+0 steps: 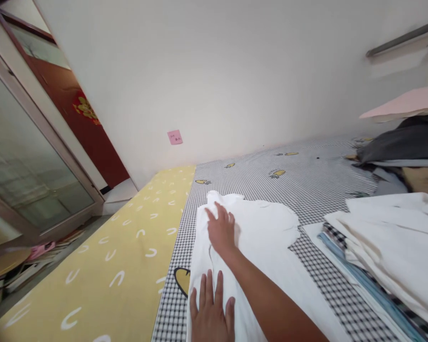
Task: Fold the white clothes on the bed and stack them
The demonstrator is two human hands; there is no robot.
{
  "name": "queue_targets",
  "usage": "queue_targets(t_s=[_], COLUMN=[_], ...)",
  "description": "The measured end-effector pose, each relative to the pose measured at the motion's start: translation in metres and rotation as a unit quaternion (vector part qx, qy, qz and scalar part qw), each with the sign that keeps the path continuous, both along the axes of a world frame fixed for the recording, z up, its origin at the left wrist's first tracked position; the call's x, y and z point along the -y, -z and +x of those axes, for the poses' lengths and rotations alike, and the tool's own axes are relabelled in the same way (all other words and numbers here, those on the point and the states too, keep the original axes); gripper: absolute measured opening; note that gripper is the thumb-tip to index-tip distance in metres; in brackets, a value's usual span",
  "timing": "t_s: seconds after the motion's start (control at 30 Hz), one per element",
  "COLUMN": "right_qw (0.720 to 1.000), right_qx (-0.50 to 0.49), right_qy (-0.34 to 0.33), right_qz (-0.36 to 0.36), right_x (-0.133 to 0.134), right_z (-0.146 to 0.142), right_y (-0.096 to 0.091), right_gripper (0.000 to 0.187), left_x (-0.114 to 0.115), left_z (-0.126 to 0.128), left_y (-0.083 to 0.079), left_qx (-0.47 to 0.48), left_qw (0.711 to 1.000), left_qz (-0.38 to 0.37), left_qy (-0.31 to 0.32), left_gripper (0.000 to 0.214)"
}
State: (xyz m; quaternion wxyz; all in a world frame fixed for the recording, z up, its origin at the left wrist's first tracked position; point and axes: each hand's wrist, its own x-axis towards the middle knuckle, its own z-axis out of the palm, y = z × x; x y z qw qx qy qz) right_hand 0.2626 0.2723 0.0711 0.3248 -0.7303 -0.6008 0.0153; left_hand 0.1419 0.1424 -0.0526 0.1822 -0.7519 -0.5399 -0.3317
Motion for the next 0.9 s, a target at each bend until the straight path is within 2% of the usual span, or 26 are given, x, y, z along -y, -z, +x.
queue_targets(t_s=[0.07, 0.13, 0.2, 0.3, 0.37, 0.43, 0.5, 0.63, 0.7, 0.8, 0.9], right_qw=[0.995, 0.986, 0.981, 0.983, 0.987, 0.99, 0.988, 0.982, 0.98, 0.974, 0.969], right_qx=[0.016, 0.002, -0.018, -0.033, -0.038, -0.03, -0.014, 0.028, 0.032, -0.003, -0.046], right_qy=[-0.098, -0.136, -0.123, -0.095, -0.052, 0.0, 0.048, 0.128, 0.152, 0.184, 0.214], right_qz=[-0.032, -0.098, -0.145, -0.153, -0.145, -0.14, -0.147, -0.137, -0.125, -0.132, -0.119], right_x=[0.017, 0.028, 0.03, 0.034, 0.053, 0.089, 0.141, 0.25, 0.291, 0.323, 0.328], right_z=[-0.01, -0.012, -0.007, 0.012, 0.032, 0.057, 0.086, 0.139, 0.152, 0.148, 0.125], right_y=[0.014, 0.027, 0.031, 0.023, 0.016, 0.016, 0.026, 0.065, 0.082, 0.093, 0.085], right_gripper=[0.047, 0.047, 0.049, 0.057, 0.057, 0.054, 0.052, 0.05, 0.053, 0.055, 0.048], left_x=[0.001, 0.001, 0.0, -0.001, -0.001, 0.001, 0.004, 0.01, 0.012, 0.013, 0.014], left_z=[-0.002, -0.005, -0.007, -0.01, -0.01, -0.009, -0.007, -0.004, -0.002, 0.0, 0.001], left_y=[-0.004, -0.008, -0.012, -0.018, -0.023, -0.028, -0.034, -0.049, -0.055, -0.061, -0.063], left_qx=[-0.018, -0.03, -0.043, -0.066, -0.068, -0.065, -0.065, -0.079, -0.093, -0.109, -0.11], left_qw=[1.0, 0.999, 0.999, 0.997, 0.997, 0.996, 0.995, 0.989, 0.985, 0.979, 0.978], left_qz=[-0.005, -0.012, -0.023, -0.029, -0.033, -0.047, -0.069, -0.122, -0.147, -0.172, -0.179], left_qy=[0.006, 0.008, 0.013, 0.024, 0.026, 0.025, 0.022, 0.014, 0.01, 0.001, 0.002], left_gripper=[0.055, 0.05, 0.049, 0.049, 0.05, 0.051, 0.052, 0.053, 0.053, 0.054, 0.055])
